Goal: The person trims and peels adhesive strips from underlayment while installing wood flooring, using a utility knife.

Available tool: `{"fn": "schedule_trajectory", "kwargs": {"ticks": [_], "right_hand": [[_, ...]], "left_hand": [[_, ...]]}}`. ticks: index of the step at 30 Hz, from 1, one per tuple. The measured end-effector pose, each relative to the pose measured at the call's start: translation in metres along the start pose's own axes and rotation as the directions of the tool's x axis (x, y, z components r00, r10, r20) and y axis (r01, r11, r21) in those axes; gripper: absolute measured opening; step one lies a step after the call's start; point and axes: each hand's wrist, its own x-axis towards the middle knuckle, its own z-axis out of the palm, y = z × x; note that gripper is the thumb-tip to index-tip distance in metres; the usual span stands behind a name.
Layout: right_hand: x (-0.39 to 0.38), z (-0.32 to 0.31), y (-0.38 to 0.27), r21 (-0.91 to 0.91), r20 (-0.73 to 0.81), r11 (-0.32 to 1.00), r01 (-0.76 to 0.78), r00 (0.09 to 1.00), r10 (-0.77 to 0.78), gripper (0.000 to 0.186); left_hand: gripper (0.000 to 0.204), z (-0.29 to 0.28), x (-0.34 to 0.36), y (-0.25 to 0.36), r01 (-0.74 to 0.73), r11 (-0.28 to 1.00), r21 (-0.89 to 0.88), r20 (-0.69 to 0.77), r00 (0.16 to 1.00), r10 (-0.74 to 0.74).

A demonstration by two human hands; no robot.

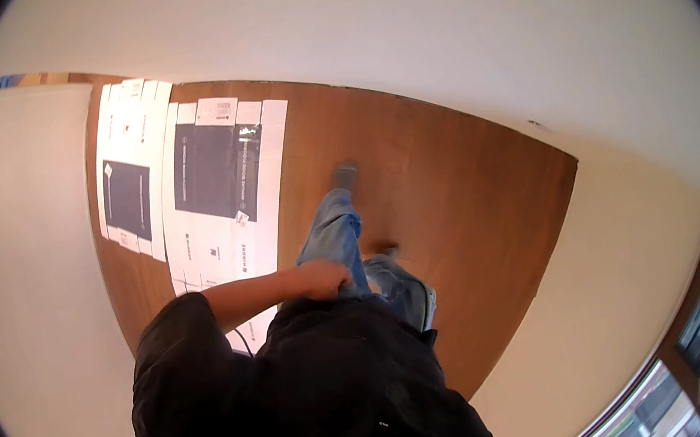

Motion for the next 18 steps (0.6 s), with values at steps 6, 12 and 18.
{"fn": "schedule_trajectory", "kwargs": {"ticks": [6, 12, 18], "right_hand": [[0.022, -0.089, -0.008, -0.086, 0.195, 0.996, -0.002, 0.981, 0.019, 0.042], [0.147, -0.157, -0.02, -0.134, 0.354, 0.991, 0.003, 0.934, 0.046, 0.045], [0.452, -0.098, -0.06, -0.518, 0.211, 0.766, 0.38, 0.925, -0.317, 0.05]], "left_hand": [[0.026, 0.017, -0.012, 0.054, 0.145, 0.78, -0.609, 0.1, 0.989, -0.106], [0.023, 0.042, 0.06, 0.05, 0.19, 0.728, -0.659, 0.168, 0.98, -0.103], [0.016, -0.046, 0.239, -0.193, -0.329, 0.533, -0.78, -0.579, 0.703, -0.413]]}}
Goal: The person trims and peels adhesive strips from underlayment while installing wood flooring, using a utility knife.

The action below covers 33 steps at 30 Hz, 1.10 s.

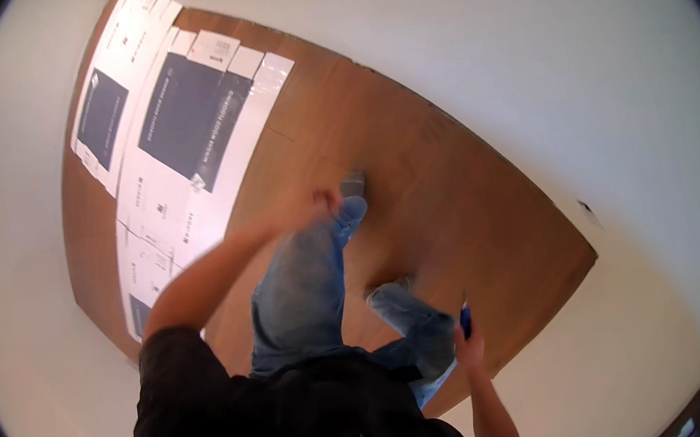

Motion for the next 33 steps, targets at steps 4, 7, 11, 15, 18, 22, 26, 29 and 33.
{"fn": "schedule_trajectory", "kwargs": {"ticks": [4, 7, 11, 15, 18, 22, 26, 29, 33], "right_hand": [[0.209, 0.056, -0.003, -0.172, 0.028, 0.984, 0.053, 0.998, -0.049, 0.053], [0.325, 0.107, -0.02, -0.187, -0.011, 0.955, 0.229, 0.972, -0.235, 0.05], [0.432, 0.179, -0.04, -0.284, -0.035, 0.833, 0.475, 0.863, -0.504, 0.052], [0.472, 0.233, -0.063, -0.357, -0.14, 0.836, 0.417, 0.861, -0.49, 0.055], [0.498, 0.244, -0.111, -0.378, -0.074, 0.787, 0.487, 0.832, -0.55, 0.053], [0.563, 0.254, -0.202, -0.482, 0.056, 0.693, 0.537, 0.807, -0.587, 0.053], [0.629, 0.294, -0.282, -0.54, 0.12, 0.631, 0.557, 0.793, -0.597, 0.054], [0.653, 0.324, -0.308, -0.545, 0.112, 0.636, 0.547, 0.799, -0.591, 0.053], [0.667, 0.342, -0.312, -0.53, 0.005, 0.667, 0.524, 0.788, -0.615, 0.056]], "left_hand": [[0.02, -0.098, 0.178, -0.106, 0.0, 0.853, 0.522, -0.371, 0.901, 0.227], [0.029, -0.136, 0.274, -0.185, 0.035, 0.787, 0.616, -0.32, 0.924, 0.21], [0.029, -0.146, 0.369, -0.255, -0.083, 0.844, 0.53, -0.282, 0.921, 0.268], [0.025, -0.147, 0.425, -0.276, -0.178, 0.93, 0.321, -0.42, 0.854, 0.308], [0.02, -0.168, 0.455, -0.266, -0.301, 0.904, 0.304, -0.468, 0.779, 0.417], [0.016, -0.202, 0.481, -0.251, -0.372, 0.872, 0.318, -0.522, 0.699, 0.489], [0.016, -0.213, 0.492, -0.243, -0.311, 0.914, 0.259, -0.598, 0.691, 0.405], [0.017, -0.209, 0.499, -0.232, -0.259, 0.93, 0.262, -0.615, 0.697, 0.368], [0.02, -0.208, 0.517, -0.21, -0.294, 0.9, 0.322, -0.609, 0.664, 0.434]]}}
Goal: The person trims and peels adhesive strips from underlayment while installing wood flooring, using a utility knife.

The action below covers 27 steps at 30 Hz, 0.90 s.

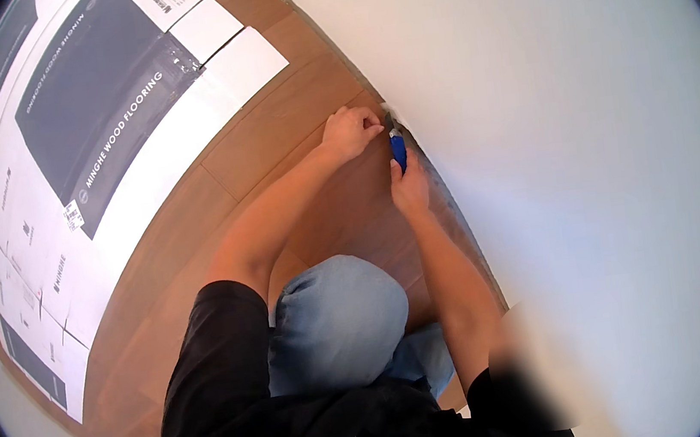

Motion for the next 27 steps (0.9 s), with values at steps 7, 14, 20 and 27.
{"fn": "schedule_trajectory", "kwargs": {"ticks": [7, 14, 20, 27], "right_hand": [[0.011, 0.003, 0.01, 0.004, 0.013, 1.0, 0.014, 1.0, -0.014, 0.056], [0.013, 0.003, 0.008, 0.0, 0.033, 1.0, -0.027, 0.999, 0.027, 0.054], [-0.006, -0.007, 0.038, 0.003, 0.059, 0.997, -0.072, 0.996, 0.071, 0.054], [-0.046, -0.014, 0.104, -0.066, 0.005, 0.997, -0.038, 0.999, 0.039, 0.053]], "left_hand": [[0.036, 0.021, 0.02, 0.017, 0.018, 0.986, 0.163, -0.074, 0.997, -0.006], [0.035, 0.033, 0.027, 0.024, 0.165, 0.976, 0.144, -0.093, 0.984, -0.153], [0.038, 0.041, 0.029, 0.025, 0.246, 0.956, 0.159, -0.208, 0.955, -0.211], [0.036, 0.051, 0.026, 0.02, 0.193, 0.978, 0.08, -0.22, 0.96, -0.171]]}}
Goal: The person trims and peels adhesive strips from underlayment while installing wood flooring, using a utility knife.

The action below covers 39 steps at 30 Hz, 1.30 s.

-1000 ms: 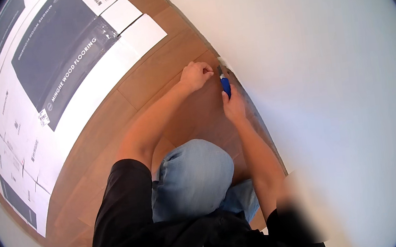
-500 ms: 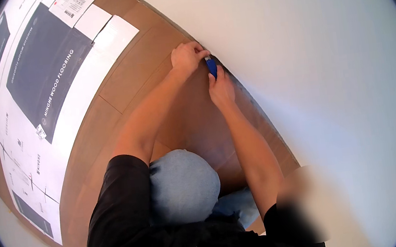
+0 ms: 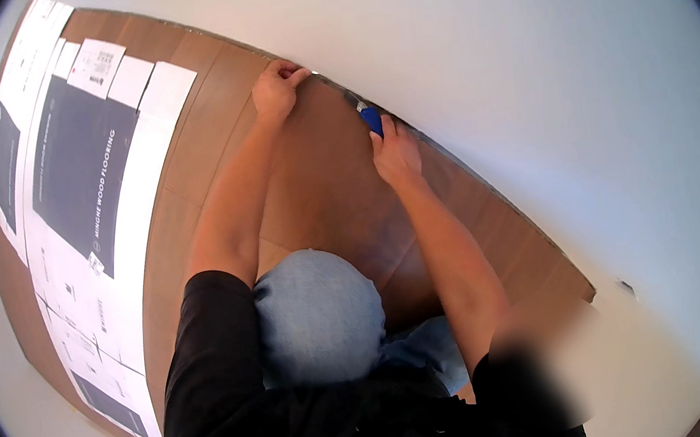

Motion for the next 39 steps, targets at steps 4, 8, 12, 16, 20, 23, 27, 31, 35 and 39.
{"fn": "schedule_trajectory", "kwargs": {"ticks": [4, 8, 12, 16, 20, 23, 27, 31, 35, 39], "right_hand": [[-0.025, -0.004, 0.044, -0.022, -0.017, 0.998, -0.05, 0.999, 0.05, 0.054], [-0.058, -0.014, 0.092, -0.037, 0.008, 0.996, -0.08, 0.997, 0.081, 0.054], [-0.092, -0.026, 0.138, -0.016, 0.047, 0.991, -0.136, 0.99, 0.136, 0.054], [-0.127, -0.031, 0.19, 0.003, -0.002, 0.984, -0.179, 0.984, 0.179, 0.055], [-0.162, -0.031, 0.248, -0.018, -0.014, 0.982, -0.189, 0.982, 0.189, 0.053], [-0.19, -0.033, 0.297, -0.03, -0.062, 0.983, -0.181, 0.982, 0.178, 0.051], [-0.223, -0.026, 0.36, 0.011, -0.073, 0.976, -0.217, 0.973, 0.217, 0.05], [-0.261, -0.027, 0.42, -0.002, -0.125, 0.969, -0.249, 0.961, 0.247, 0.05], [-0.296, -0.025, 0.48, -0.011, -0.102, 0.95, -0.311, 0.946, 0.308, 0.05], [-0.321, -0.022, 0.526, 0.023, -0.085, 0.95, -0.31, 0.947, 0.311, 0.048]], "left_hand": [[0.038, 0.014, -0.005, -0.006, -0.092, 0.996, 0.017, -0.125, 0.988, 0.093], [0.037, 0.027, -0.008, -0.012, -0.157, 0.988, 0.007, -0.146, 0.977, 0.156], [0.029, 0.03, -0.006, -0.019, -0.186, 0.982, 0.03, -0.129, 0.974, 0.189], [0.023, 0.027, -0.005, -0.02, -0.254, 0.967, -0.026, -0.021, 0.967, 0.254], [0.02, 0.013, -0.019, -0.016, -0.364, 0.932, 0.005, 0.018, 0.931, 0.363], [0.019, -0.009, -0.045, -0.016, -0.093, 0.993, 0.075, 0.11, 0.99, 0.084], [0.018, -0.035, -0.095, -0.025, -0.213, 0.977, -0.016, 0.077, 0.974, 0.214], [0.021, -0.053, -0.143, -0.028, -0.18, 0.983, -0.028, 0.034, 0.983, 0.181], [0.035, -0.069, -0.172, -0.033, -0.132, 0.978, -0.164, 0.058, 0.988, 0.143], [0.045, -0.095, -0.168, -0.047, -0.081, 0.996, 0.046, 0.116, 0.99, 0.076]]}}
